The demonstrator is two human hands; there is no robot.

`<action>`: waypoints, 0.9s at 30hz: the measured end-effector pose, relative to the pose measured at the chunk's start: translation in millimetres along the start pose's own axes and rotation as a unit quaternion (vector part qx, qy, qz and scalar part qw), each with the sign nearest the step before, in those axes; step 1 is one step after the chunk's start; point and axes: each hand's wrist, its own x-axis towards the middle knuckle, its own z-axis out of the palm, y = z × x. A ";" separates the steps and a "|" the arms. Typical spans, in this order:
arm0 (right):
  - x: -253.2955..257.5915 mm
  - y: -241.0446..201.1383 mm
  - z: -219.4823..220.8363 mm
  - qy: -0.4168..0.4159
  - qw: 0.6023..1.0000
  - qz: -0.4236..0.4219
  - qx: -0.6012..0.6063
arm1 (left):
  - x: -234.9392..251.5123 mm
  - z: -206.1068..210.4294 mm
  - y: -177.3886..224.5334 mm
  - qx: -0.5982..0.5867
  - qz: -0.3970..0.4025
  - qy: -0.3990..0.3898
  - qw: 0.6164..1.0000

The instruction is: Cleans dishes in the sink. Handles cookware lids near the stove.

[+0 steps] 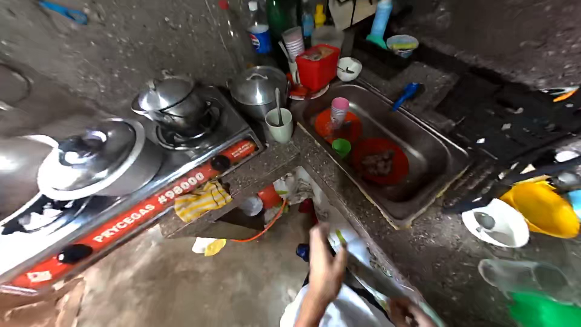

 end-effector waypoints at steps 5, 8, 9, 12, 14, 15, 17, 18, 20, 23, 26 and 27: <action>-0.9 11.8 17.1 -0.133 0.991 0.027 -0.016 | -33.9 53.4 -100.0 0.137 -0.172 -0.370 0.903; 27.6 7.6 26.4 -0.107 0.994 -0.001 -0.030 | -23.3 43.3 -113.4 0.278 -0.161 -0.436 0.840; 35.4 3.0 28.8 -0.094 0.995 -0.011 -0.028 | -15.6 36.9 -116.4 0.324 -0.150 -0.447 0.820; 55.8 -8.7 30.1 -0.078 0.995 -0.054 -0.022 | 16.3 15.7 -117.9 0.387 -0.140 -0.435 0.801; 67.9 -9.4 31.0 -0.051 0.995 -0.088 -0.022 | 43.3 3.8 -108.8 0.389 -0.141 -0.415 0.810; 72.2 -9.1 31.3 -0.035 0.994 -0.097 -0.021 | 55.5 -1.6 -102.6 0.381 -0.134 -0.406 0.820; 80.3 -11.4 30.7 -0.002 0.995 -0.094 -0.012 | 76.6 -9.4 -86.7 0.347 -0.122 -0.371 0.853; 86.0 -14.2 30.8 0.015 0.996 -0.088 -0.008 | 87.0 -12.1 -78.4 0.324 -0.112 -0.341 0.875; 100.0 -18.2 34.8 0.055 0.995 -0.084 -0.006 | 103.6 -14.3 -62.4 0.269 -0.075 -0.242 0.929; 126.2 -21.3 46.5 0.096 0.989 -0.110 -0.011 | 120.5 -9.8 -48.7 0.170 0.049 -0.014 0.984; 145.7 -29.7 67.9 0.176 0.979 -0.096 -0.040 | 157.5 -23.8 -33.7 0.096 0.164 0.160 0.969; 151.5 -32.2 75.0 0.217 0.971 -0.077 -0.070 | 175.8 -33.5 -26.7 0.070 0.186 0.193 0.961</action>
